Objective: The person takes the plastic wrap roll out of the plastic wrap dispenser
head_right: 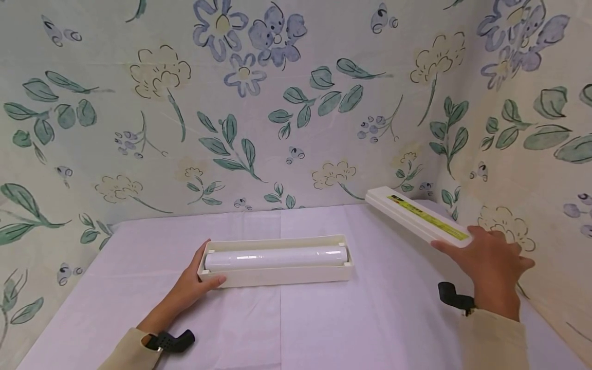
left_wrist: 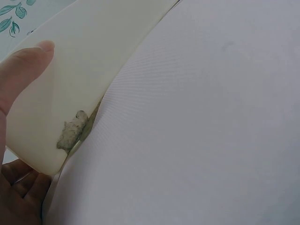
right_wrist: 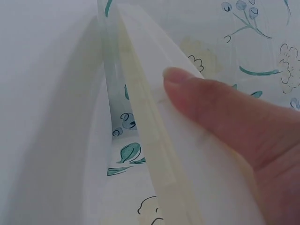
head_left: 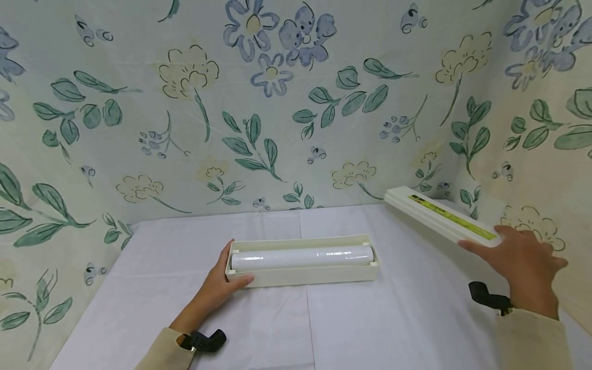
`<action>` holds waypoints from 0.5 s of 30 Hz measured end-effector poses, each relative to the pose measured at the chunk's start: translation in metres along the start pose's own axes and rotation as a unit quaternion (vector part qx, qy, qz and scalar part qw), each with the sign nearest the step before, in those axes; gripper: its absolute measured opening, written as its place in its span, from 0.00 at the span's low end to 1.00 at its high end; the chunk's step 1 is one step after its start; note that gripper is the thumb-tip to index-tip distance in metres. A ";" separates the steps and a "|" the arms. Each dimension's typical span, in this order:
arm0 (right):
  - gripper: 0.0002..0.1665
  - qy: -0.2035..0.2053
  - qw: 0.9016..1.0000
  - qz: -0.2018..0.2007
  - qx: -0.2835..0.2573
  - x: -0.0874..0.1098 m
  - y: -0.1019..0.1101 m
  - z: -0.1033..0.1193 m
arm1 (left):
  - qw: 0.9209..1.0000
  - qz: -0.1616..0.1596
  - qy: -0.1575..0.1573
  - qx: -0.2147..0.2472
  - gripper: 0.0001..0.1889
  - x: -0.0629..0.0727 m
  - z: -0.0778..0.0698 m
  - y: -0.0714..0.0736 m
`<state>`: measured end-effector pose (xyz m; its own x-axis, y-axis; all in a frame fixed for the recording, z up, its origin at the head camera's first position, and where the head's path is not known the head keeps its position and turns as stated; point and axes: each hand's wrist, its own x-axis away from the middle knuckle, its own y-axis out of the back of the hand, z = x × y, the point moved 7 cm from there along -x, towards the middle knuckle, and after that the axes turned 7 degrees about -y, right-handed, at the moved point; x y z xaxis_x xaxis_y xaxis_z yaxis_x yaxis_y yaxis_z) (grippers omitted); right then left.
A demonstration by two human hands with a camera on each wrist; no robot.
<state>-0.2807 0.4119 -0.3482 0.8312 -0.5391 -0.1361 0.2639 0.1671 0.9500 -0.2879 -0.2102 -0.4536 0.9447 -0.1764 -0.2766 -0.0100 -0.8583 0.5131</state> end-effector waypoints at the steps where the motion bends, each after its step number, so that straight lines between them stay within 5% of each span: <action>1: 0.68 0.001 1.000 0.001 0.000 0.000 0.000 0.000 | 1.000 0.000 0.000 0.000 0.56 0.000 0.000 0.000; 15: 0.67 -0.007 1.000 0.005 -0.008 0.002 0.000 -0.002 | 1.000 0.002 0.003 0.003 0.56 0.000 -0.001 0.000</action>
<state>-0.2786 0.4123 -0.3492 0.8274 -0.5482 -0.1222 0.2635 0.1866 0.9465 -0.2873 -0.2101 -0.4530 0.9464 -0.1770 -0.2702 -0.0158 -0.8608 0.5086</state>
